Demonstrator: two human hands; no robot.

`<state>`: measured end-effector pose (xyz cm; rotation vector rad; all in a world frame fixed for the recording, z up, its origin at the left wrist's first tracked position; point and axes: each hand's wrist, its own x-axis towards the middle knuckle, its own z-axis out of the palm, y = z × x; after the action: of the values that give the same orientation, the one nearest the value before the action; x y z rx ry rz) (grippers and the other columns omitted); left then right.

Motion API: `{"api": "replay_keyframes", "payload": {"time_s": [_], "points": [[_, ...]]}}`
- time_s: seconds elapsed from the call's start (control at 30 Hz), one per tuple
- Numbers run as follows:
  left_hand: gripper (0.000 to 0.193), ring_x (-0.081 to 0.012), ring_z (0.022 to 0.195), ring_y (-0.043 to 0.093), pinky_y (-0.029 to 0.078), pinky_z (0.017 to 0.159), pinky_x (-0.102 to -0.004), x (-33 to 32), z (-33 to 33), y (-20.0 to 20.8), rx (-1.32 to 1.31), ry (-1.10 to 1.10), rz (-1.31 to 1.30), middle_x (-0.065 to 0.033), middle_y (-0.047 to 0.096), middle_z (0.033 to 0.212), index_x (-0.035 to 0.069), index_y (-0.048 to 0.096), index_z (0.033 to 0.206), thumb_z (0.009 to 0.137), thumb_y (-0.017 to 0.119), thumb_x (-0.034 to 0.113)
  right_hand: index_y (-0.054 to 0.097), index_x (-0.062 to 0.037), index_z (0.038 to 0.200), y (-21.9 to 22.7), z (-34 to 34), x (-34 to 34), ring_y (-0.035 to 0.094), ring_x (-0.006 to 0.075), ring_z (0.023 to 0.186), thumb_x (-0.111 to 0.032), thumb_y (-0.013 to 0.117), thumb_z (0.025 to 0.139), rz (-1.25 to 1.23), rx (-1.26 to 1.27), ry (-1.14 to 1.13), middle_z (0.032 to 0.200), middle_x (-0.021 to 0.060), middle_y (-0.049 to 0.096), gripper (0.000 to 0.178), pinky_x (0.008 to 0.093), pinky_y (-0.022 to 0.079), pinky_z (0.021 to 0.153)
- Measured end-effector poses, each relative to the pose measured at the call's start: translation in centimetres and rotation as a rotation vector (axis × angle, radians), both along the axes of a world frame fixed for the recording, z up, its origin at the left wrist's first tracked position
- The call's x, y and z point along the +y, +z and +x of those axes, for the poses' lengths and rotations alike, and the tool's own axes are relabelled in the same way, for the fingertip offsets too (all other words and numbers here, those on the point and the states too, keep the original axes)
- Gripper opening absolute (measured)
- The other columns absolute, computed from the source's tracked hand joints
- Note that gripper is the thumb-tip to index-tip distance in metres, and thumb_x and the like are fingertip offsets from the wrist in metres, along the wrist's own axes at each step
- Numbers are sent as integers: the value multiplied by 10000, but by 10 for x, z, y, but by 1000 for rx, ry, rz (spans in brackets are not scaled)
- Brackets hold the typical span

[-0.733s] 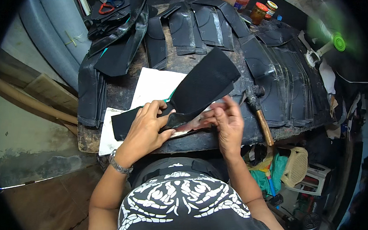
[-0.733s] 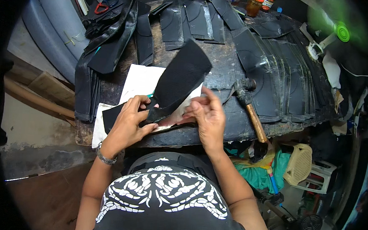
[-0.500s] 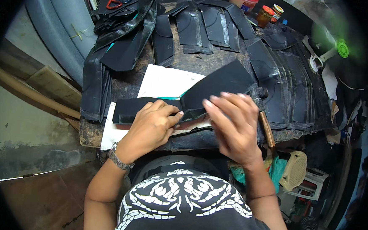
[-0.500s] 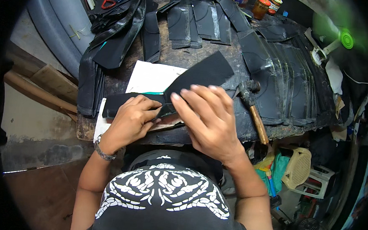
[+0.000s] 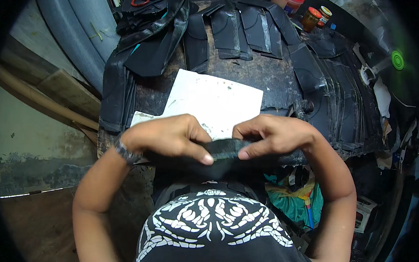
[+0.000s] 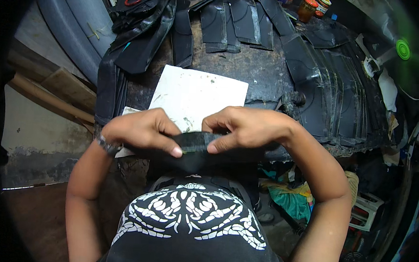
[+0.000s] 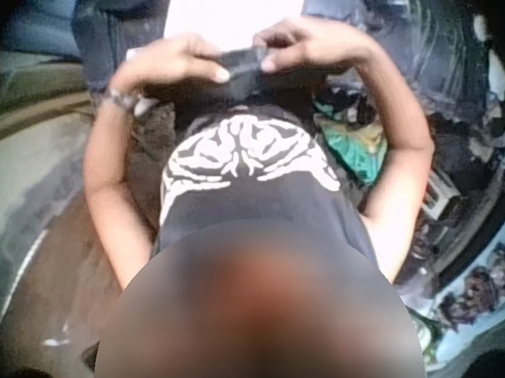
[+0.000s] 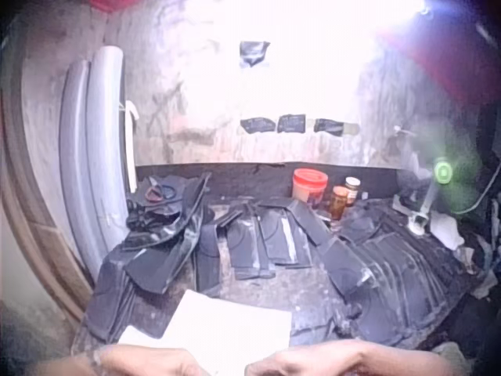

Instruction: The person repeatedly hammers black shoe parts on a white board to shape them, then folds and presses the edges by hand. The person handles multiple shoe parts one at a time, using a hammer and a white board as a work surface.

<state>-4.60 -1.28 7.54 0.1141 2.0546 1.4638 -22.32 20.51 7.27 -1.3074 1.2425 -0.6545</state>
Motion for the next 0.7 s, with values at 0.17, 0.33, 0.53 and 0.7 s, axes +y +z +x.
{"api": "replay_keyframes", "payload": {"time_s": [0.17,0.33,0.53,0.7], "points": [[262,-18,711,560,468,671,-213,-21,-16,-32,-227,300,193,44,694,809,-27,758,996,956,754,232,623,9,1096,-27,-4,-27,617,210,849,-183,705,970,-50,366,-207,886,126,678,244,377,484,793],[209,-6,664,546,441,624,-206,-36,-18,-47,-290,283,319,31,690,772,-27,742,873,939,754,171,614,17,1080,-41,-8,-36,628,261,846,-153,705,952,-123,412,-171,904,187,679,232,400,489,786],[210,-95,696,601,492,688,-284,-27,-16,-55,150,201,-274,-44,700,738,-44,737,910,936,738,164,600,15,1031,-49,2,-37,650,369,891,-69,726,889,-300,551,-223,948,180,638,207,427,502,794],[212,-212,895,658,514,822,-352,-30,0,-61,284,248,-158,-133,713,954,-18,716,1090,927,713,119,620,-39,971,-62,22,-27,645,339,919,11,712,795,-496,686,-306,993,107,611,205,437,521,760]]}}
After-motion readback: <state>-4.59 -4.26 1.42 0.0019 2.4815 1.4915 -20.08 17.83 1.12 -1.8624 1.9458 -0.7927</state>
